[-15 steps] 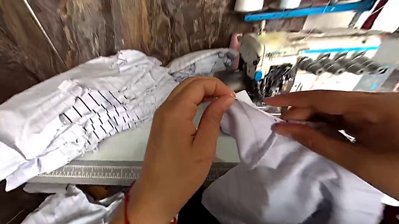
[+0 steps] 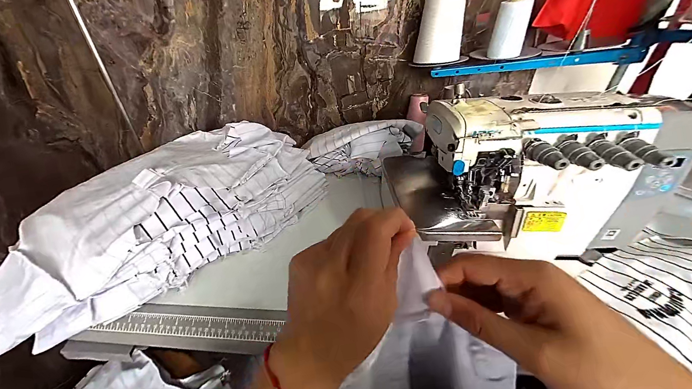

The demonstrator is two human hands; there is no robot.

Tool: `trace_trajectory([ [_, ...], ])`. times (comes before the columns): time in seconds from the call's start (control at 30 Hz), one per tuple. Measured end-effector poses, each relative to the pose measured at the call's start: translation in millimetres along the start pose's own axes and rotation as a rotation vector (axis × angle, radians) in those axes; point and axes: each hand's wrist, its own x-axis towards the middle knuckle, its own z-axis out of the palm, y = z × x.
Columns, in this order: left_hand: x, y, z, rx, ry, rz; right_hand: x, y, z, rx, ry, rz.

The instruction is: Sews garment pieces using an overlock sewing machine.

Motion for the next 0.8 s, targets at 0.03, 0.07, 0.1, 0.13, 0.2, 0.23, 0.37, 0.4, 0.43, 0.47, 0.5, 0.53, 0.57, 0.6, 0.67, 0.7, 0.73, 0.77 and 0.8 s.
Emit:
trace_trajectory([
  [0.03,4,-7,-2,0.057,-0.017,0.052,3,3,5,0.001,0.036,-0.03],
  [0.07,13,-15,-5,0.107,-0.037,0.106,9,4,8,-0.003,0.081,-0.062],
  [0.1,27,-22,-8,0.153,-0.061,0.164,16,2,9,-0.008,0.137,-0.087],
  [0.13,45,-29,-8,0.188,-0.081,0.231,25,0,8,-0.019,0.206,-0.103],
  [0.2,87,-47,2,0.214,-0.083,0.387,49,0,3,-0.053,0.355,-0.097],
  [0.23,104,-60,17,0.214,-0.093,0.459,60,7,2,-0.077,0.421,-0.067],
  [0.37,85,-86,103,0.094,-0.474,0.33,51,67,18,-0.158,0.558,0.172],
  [0.4,66,-74,118,0.079,-0.529,0.222,38,82,24,-0.2,0.595,0.195],
  [0.43,48,-58,131,0.077,-0.549,0.122,25,94,30,-0.238,0.629,0.206],
  [0.47,32,-44,143,0.076,-0.543,0.041,13,104,34,-0.265,0.658,0.217],
  [0.5,20,-34,152,0.069,-0.524,-0.02,2,111,37,-0.273,0.687,0.234],
  [0.53,10,-26,160,0.061,-0.511,-0.065,-8,115,38,-0.258,0.709,0.257],
  [0.57,1,-20,166,0.04,-0.507,-0.097,-15,117,37,-0.224,0.723,0.282],
  [0.6,-5,-16,169,0.022,-0.502,-0.113,-21,118,35,-0.179,0.724,0.304],
  [0.67,-13,-11,169,0.006,-0.469,-0.127,-28,117,31,-0.094,0.718,0.335],
  [0.7,-15,-8,164,0.007,-0.459,-0.135,-31,116,29,-0.056,0.709,0.346],
  [0.73,-18,-5,158,0.02,-0.441,-0.137,-34,115,27,-0.019,0.698,0.354],
  [0.77,-22,-2,152,0.042,-0.424,-0.13,-36,113,25,0.019,0.689,0.359],
  [0.8,-26,1,146,0.058,-0.424,-0.12,-37,112,24,0.061,0.685,0.361],
])
